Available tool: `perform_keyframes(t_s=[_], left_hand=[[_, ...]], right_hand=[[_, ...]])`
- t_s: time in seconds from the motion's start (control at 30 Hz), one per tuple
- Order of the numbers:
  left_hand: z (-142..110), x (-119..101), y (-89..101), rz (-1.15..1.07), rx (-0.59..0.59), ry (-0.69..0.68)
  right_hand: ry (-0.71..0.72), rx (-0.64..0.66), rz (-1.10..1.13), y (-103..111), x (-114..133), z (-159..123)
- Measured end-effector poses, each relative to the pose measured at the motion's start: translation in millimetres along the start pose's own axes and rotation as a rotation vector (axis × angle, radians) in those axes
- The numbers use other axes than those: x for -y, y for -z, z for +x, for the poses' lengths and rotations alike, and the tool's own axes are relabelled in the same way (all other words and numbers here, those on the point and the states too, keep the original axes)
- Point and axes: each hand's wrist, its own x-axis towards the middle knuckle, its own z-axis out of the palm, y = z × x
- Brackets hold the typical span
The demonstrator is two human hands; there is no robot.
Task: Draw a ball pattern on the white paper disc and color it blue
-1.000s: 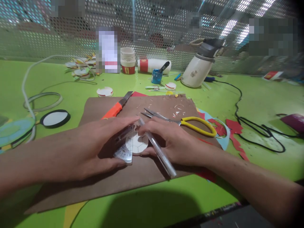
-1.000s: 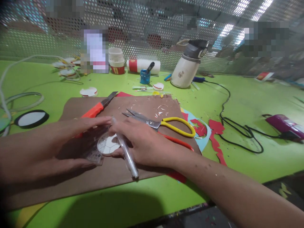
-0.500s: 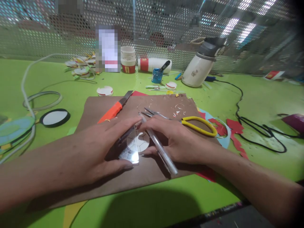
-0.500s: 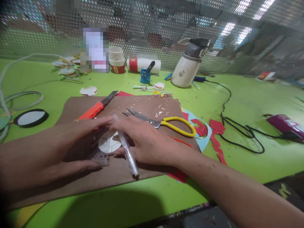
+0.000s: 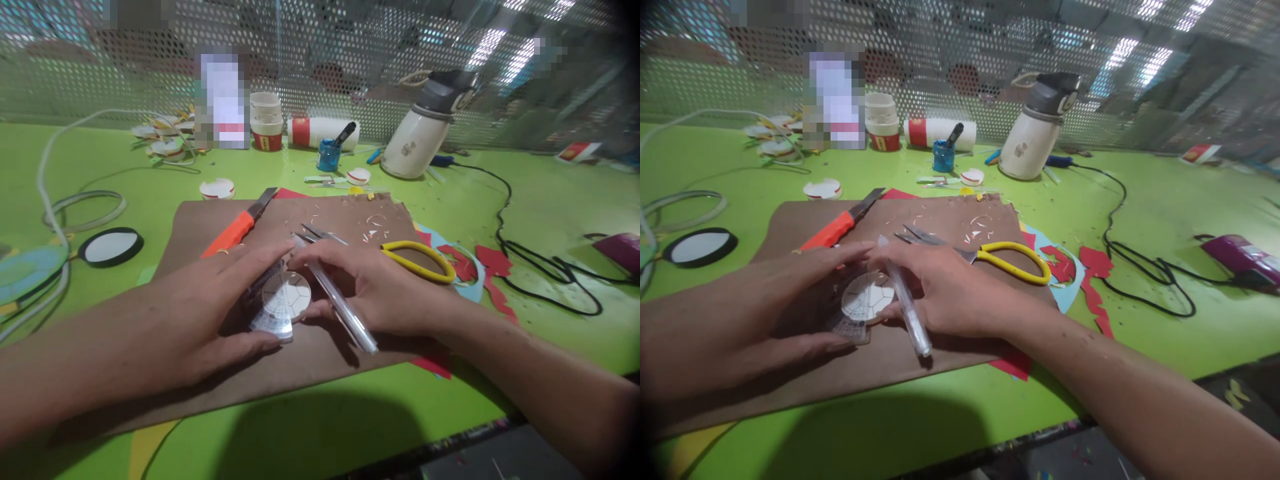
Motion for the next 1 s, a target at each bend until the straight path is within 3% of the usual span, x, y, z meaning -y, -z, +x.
perform_keyframes(t_s=[0.43, 1.0], left_hand=[[3.0, 0.5, 1.1, 0.028, 0.015, 0.056], [-2.5, -0.7, -2.6, 0.011, 0.014, 0.054]], right_hand=[[0.079, -0.075, -0.103, -19.9, -3.8, 0.6], [0.062, -0.056, -0.124, -19.5, 2.5, -0.1]])
